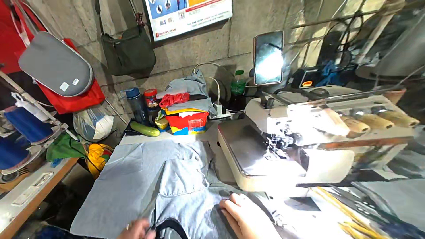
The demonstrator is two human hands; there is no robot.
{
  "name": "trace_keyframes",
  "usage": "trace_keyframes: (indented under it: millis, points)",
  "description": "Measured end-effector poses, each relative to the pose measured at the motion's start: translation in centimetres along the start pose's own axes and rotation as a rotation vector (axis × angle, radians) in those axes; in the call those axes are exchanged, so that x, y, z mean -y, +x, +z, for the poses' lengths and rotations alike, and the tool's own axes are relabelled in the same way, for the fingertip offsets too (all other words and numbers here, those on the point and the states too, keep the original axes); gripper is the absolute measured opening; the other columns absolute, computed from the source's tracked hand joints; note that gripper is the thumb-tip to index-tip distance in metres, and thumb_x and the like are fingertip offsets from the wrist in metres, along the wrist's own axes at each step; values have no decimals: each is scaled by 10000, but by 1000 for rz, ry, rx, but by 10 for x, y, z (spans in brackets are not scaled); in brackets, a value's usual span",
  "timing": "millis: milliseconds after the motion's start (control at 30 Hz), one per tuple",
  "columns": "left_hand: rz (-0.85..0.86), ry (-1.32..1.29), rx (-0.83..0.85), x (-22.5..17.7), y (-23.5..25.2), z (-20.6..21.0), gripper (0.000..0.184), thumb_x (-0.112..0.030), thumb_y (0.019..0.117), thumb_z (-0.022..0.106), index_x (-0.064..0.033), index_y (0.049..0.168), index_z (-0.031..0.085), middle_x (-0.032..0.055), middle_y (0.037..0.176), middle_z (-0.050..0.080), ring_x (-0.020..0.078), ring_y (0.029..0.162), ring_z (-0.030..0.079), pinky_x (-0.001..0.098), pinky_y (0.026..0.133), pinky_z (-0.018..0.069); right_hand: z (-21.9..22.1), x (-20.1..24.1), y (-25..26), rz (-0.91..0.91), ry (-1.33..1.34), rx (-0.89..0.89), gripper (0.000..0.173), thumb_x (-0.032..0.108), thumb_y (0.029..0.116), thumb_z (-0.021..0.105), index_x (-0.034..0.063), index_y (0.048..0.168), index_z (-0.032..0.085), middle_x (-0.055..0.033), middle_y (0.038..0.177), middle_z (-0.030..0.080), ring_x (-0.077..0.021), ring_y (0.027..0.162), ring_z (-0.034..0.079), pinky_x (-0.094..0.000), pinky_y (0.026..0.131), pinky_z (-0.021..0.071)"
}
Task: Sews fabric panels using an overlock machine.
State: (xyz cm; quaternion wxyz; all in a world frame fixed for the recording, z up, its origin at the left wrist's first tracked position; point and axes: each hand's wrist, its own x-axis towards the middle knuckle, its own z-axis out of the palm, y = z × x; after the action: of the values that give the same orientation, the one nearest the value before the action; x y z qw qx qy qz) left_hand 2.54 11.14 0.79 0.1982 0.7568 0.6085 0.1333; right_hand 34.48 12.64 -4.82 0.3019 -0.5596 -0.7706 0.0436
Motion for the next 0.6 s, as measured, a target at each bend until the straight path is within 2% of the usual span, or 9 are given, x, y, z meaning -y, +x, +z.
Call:
trace_keyframes:
  millis: [67,100,133,233,333,433,500,567,600]
  points:
    - [-84,2,1,-10,59,-7,431,-325,1050,541,60,1172,691,253,1070,710,405,1026,694,591,924,529,0,2,-1,17,3,18,163,112,945,625,39,971,768,-209,876,688,-429,864,689,-543,737,575]
    - [-156,-11,86,-17,89,-7,474,-372,1071,503,49,1188,686,254,1124,695,397,1095,669,581,980,497,0,2,-1,22,5,28,171,115,949,619,42,978,771,-209,877,686,-428,862,687,-539,736,573]
    - [-201,-42,152,-22,115,-3,499,-400,1078,486,49,1180,678,254,1121,683,384,1092,655,566,981,483,0,2,-2,22,5,31,174,116,950,617,44,981,772,-206,874,686,-426,858,686,-534,727,573]
    - [-209,-147,119,-38,153,7,389,-301,1073,522,65,1080,654,222,992,657,325,955,636,497,904,491,-2,1,0,20,8,41,169,113,952,619,36,982,766,-211,873,689,-425,850,690,-529,713,576]
    - [-197,-133,-24,-38,139,-4,326,-222,1064,533,83,1045,648,219,896,647,327,873,642,498,838,509,-6,-2,1,7,55,73,175,126,957,622,30,999,762,-220,883,690,-429,858,692,-544,738,574]
    - [-227,-182,44,-15,96,-6,297,-189,1027,592,102,1065,630,184,796,613,291,754,609,482,747,511,-8,-6,-1,-40,107,107,168,135,956,640,25,994,762,-228,875,683,-438,855,685,-555,744,568]
    - [-217,-182,87,1,66,2,290,-159,1003,609,115,1098,628,188,758,635,305,714,629,502,717,523,-10,-7,-1,-60,127,124,172,139,967,632,24,978,760,-225,870,683,-434,858,684,-545,742,567]
    - [-145,-107,17,8,52,2,334,-126,974,628,125,1193,616,214,809,672,362,746,666,553,739,537,-11,-4,1,-56,161,129,172,137,969,631,12,967,750,-232,880,685,-444,873,683,-550,742,564]
    - [-110,-63,-38,4,51,-1,380,-119,961,650,123,1251,601,238,896,699,399,810,694,583,773,555,-11,-2,3,-59,167,102,160,137,958,642,16,961,747,-225,880,689,-436,875,689,-540,735,570]
